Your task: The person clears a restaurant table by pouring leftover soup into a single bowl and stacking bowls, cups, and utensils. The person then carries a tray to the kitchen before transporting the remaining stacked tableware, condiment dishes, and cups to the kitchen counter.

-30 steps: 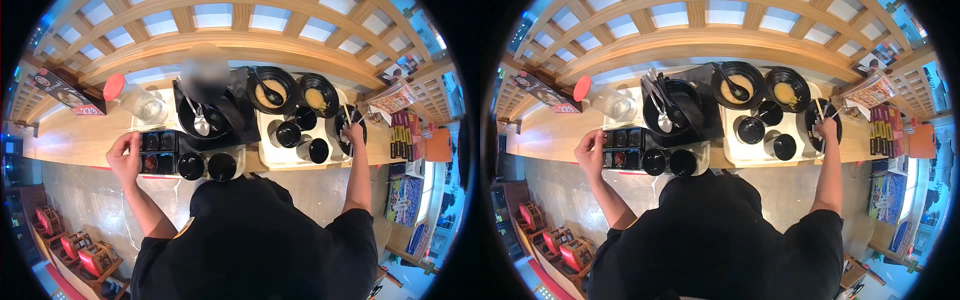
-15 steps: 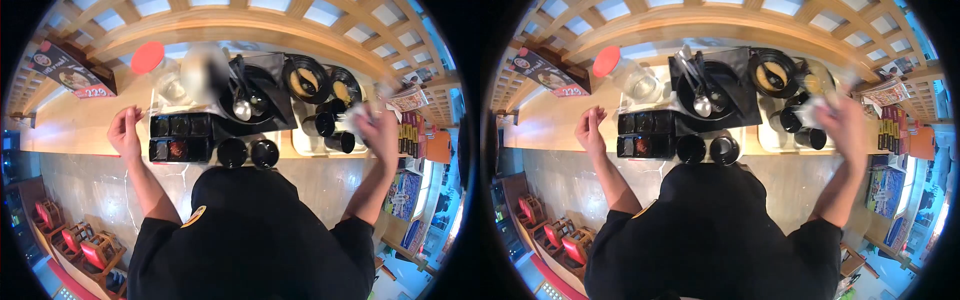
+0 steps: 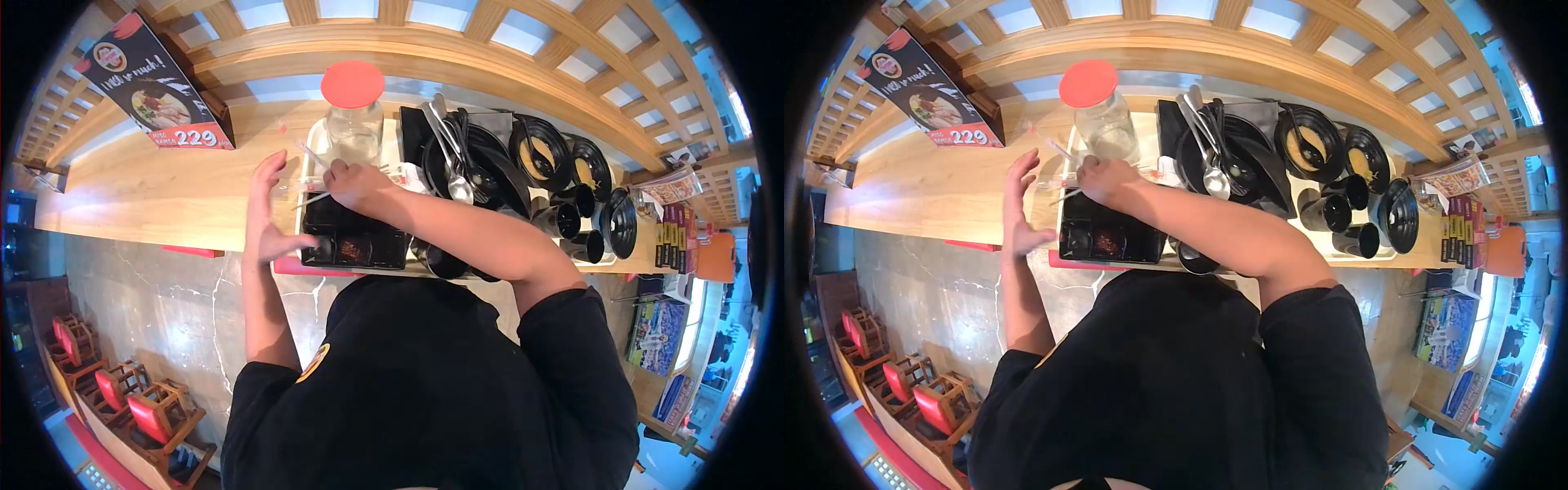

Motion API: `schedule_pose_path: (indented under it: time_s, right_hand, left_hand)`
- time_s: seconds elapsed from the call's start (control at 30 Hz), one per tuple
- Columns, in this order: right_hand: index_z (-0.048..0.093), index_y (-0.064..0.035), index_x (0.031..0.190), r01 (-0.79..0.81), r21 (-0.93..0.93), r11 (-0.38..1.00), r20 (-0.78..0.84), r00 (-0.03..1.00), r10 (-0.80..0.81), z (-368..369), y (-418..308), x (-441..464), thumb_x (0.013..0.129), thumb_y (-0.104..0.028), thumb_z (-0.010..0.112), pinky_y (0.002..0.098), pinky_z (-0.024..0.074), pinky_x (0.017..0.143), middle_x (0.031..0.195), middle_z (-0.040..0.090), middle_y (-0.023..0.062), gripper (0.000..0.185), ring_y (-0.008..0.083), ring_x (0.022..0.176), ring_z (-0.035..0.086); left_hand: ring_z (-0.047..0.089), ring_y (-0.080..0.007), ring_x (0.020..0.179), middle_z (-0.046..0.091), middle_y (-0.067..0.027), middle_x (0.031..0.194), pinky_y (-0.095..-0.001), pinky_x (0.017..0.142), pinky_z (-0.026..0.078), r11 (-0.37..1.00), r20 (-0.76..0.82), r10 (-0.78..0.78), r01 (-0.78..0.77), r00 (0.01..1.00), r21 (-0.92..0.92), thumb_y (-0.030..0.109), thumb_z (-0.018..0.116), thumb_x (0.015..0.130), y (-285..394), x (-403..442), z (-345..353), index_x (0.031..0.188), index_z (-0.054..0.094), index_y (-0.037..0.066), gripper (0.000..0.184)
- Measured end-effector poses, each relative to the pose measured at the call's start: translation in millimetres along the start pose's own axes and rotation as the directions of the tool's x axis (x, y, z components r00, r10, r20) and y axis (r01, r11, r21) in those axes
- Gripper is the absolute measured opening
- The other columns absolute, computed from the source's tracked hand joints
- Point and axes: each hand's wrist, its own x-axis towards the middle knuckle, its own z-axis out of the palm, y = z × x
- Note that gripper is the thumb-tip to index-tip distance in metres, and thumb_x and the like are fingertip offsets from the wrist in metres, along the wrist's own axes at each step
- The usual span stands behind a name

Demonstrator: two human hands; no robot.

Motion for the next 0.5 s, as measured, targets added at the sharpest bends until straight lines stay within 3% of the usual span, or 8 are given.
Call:
schedule_pose_path:
  time_s: [0.03,0.07,0.13,0.2,0.27,0.3,0.43,0.5]
  right_hand:
    - [0.053,-0.0015,0.075,0.067,0.034,0.997,-0.063,0.996,-0.064,2,4,-1,0.072,-0.013,0.052,0.0313,0.0491,0.044,0.068,0.050,0.0105,0.013,0.0200,0.053,0.059]
    - [0.052,0.0009,0.078,0.106,0.013,0.994,-0.053,0.993,-0.105,-2,5,-3,0.075,-0.015,0.050,0.0339,0.0492,0.044,0.067,0.051,0.0112,0.016,0.0248,0.053,0.059]
    - [0.052,0.0007,0.084,0.066,0.084,0.994,0.028,0.997,-0.068,-7,6,0,0.077,-0.016,0.049,0.0349,0.0503,0.049,0.071,0.052,0.0125,0.018,0.0265,0.058,0.060]
    - [0.051,0.0005,0.089,0.013,0.152,0.988,0.108,0.994,-0.029,-12,14,1,0.079,-0.017,0.048,0.0358,0.0515,0.054,0.076,0.054,0.0138,0.021,0.0281,0.063,0.061]
    - [0.047,-0.0027,0.099,0.123,0.273,0.954,0.156,0.973,-0.170,-18,27,-4,0.082,-0.019,0.044,0.0378,0.0508,0.057,0.082,0.053,0.0147,0.024,0.0311,0.066,0.059]
    - [0.045,-0.0043,0.103,0.171,0.337,0.926,0.173,0.955,-0.239,-20,32,-7,0.084,-0.020,0.042,0.0388,0.0504,0.059,0.085,0.053,0.0152,0.026,0.0326,0.067,0.059]
    - [0.043,-0.0055,0.110,0.363,0.198,0.910,0.257,0.877,-0.406,-30,51,-18,0.082,-0.018,0.043,0.0383,0.0496,0.061,0.098,0.051,0.0142,0.031,0.0300,0.071,0.058]
    - [0.046,-0.0076,0.098,0.434,0.080,0.897,0.163,0.883,-0.441,-35,61,-29,0.080,-0.016,0.044,0.0362,0.0489,0.062,0.098,0.051,0.0090,0.020,0.0242,0.081,0.056]
  left_hand:
    - [0.040,-0.0292,0.117,0.040,-0.0138,0.128,-0.0420,0.094,0.032,0.970,0.050,0.137,-0.144,0.989,0.195,0.052,0.077,0.047,8,7,3,0.124,0.043,0.007,0.095]
    - [0.040,-0.0292,0.117,0.040,-0.0138,0.128,-0.0420,0.094,0.032,0.970,0.044,0.145,-0.151,0.988,0.191,0.052,0.077,0.047,7,11,7,0.124,0.043,0.007,0.095]
    - [0.041,-0.0293,0.115,0.042,-0.0118,0.124,-0.0418,0.091,0.034,0.876,0.220,0.139,-0.223,0.966,0.427,0.032,0.080,0.046,1,17,15,0.117,0.050,0.011,0.079]
    - [0.043,-0.0284,0.112,0.044,-0.0104,0.120,-0.0411,0.089,0.034,0.849,0.270,0.151,-0.265,0.951,0.457,0.028,0.078,0.049,-18,21,20,0.111,0.052,0.012,0.069]
    - [0.049,-0.0236,0.101,0.052,-0.0054,0.105,-0.0394,0.085,0.035,0.841,0.269,0.177,-0.288,0.947,0.459,0.019,0.073,0.055,-28,26,27,0.095,0.057,0.012,0.043]
    - [0.049,-0.0236,0.101,0.052,-0.0054,0.105,-0.0394,0.085,0.035,0.840,0.271,0.185,-0.295,0.945,0.456,0.019,0.073,0.055,-33,27,27,0.095,0.057,0.012,0.043]
    - [0.052,-0.0216,0.091,0.058,-0.0012,0.090,-0.0377,0.081,0.036,0.820,0.370,0.080,-0.272,0.926,0.503,0.018,0.072,0.057,-51,30,26,0.085,0.059,0.012,0.032]
    - [0.052,-0.0215,0.088,0.059,-0.0004,0.085,-0.0367,0.079,0.037,0.817,0.397,0.034,-0.254,0.917,0.517,0.017,0.072,0.058,-57,34,29,0.081,0.060,0.012,0.027]
